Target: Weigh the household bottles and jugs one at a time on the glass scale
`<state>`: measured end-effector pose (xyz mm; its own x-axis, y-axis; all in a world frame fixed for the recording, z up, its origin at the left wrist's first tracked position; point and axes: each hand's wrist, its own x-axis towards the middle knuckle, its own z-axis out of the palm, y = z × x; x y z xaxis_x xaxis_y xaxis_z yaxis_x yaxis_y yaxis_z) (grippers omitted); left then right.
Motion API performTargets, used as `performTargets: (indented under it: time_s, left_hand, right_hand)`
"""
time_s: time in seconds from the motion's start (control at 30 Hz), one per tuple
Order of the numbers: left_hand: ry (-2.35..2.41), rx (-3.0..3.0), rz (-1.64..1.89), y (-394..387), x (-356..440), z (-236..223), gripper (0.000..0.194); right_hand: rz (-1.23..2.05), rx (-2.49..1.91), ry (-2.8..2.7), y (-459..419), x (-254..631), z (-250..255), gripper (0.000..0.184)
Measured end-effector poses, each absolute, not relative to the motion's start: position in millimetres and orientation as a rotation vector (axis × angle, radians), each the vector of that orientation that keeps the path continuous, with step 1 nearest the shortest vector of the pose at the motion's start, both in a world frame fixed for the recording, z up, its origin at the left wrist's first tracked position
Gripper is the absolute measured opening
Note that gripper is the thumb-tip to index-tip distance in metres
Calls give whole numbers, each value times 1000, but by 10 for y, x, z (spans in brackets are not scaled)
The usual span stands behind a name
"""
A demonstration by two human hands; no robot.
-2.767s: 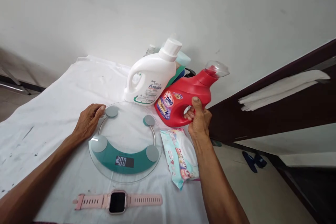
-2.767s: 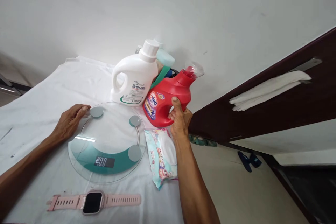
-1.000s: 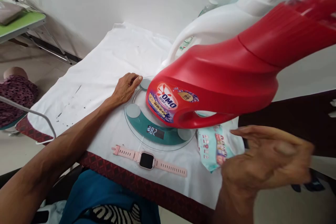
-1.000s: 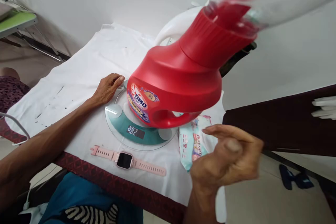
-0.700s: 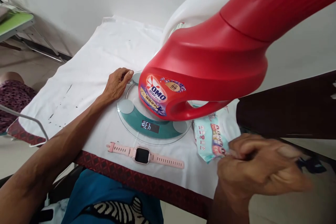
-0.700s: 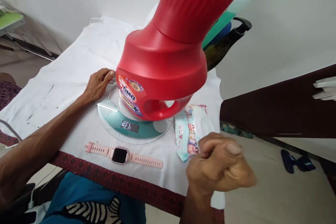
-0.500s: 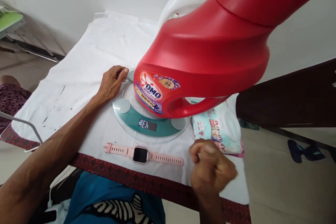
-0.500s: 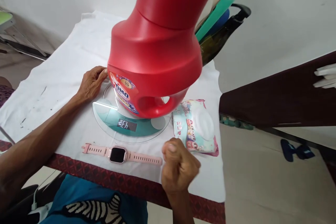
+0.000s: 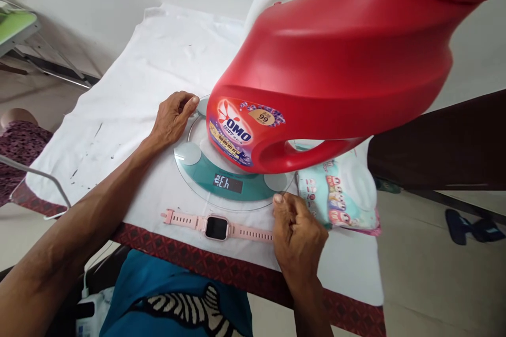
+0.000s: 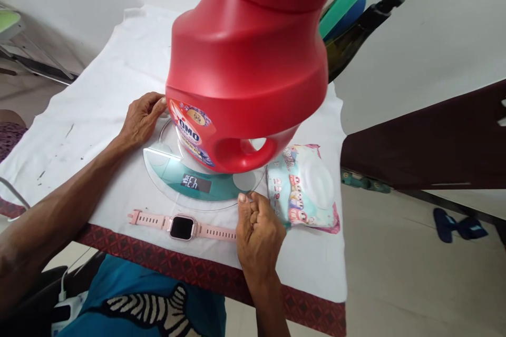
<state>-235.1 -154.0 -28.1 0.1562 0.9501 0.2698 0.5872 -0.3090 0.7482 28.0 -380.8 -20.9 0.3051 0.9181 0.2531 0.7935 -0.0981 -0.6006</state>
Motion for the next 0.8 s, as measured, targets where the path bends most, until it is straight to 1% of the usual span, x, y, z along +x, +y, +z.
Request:
performTargets:
  time_s: [0.1, 0.23, 0.47, 0.6, 0.7, 0.8]
  left_hand:
    - [1457, 1974, 1000, -1546, -2346, -281, 46]
    - [1466, 1991, 997, -1546, -2352, -286, 45]
    - [1436, 1984, 1015, -1537, -2367, -328, 46]
    - [1428, 1954, 1081, -1549, -2358, -320, 47]
    - [1504, 1954, 1177, -1643, -2321, -168, 46]
    - [1567, 1921, 1389, -1899, -2224, 155, 39]
  right_hand:
    - [163, -1905, -1524, -3823, 284, -281, 46]
    - [153, -1915, -1519, -3828, 291, -316, 45]
    - [117, -1928, -1499, -3808, 292, -336, 51]
    - [86, -1893, -1508, -3799, 283, -349, 50]
    - [22, -1884, -1491, -3805, 276, -346, 48]
    - [-16, -1872, -1499, -3814, 269, -330, 51]
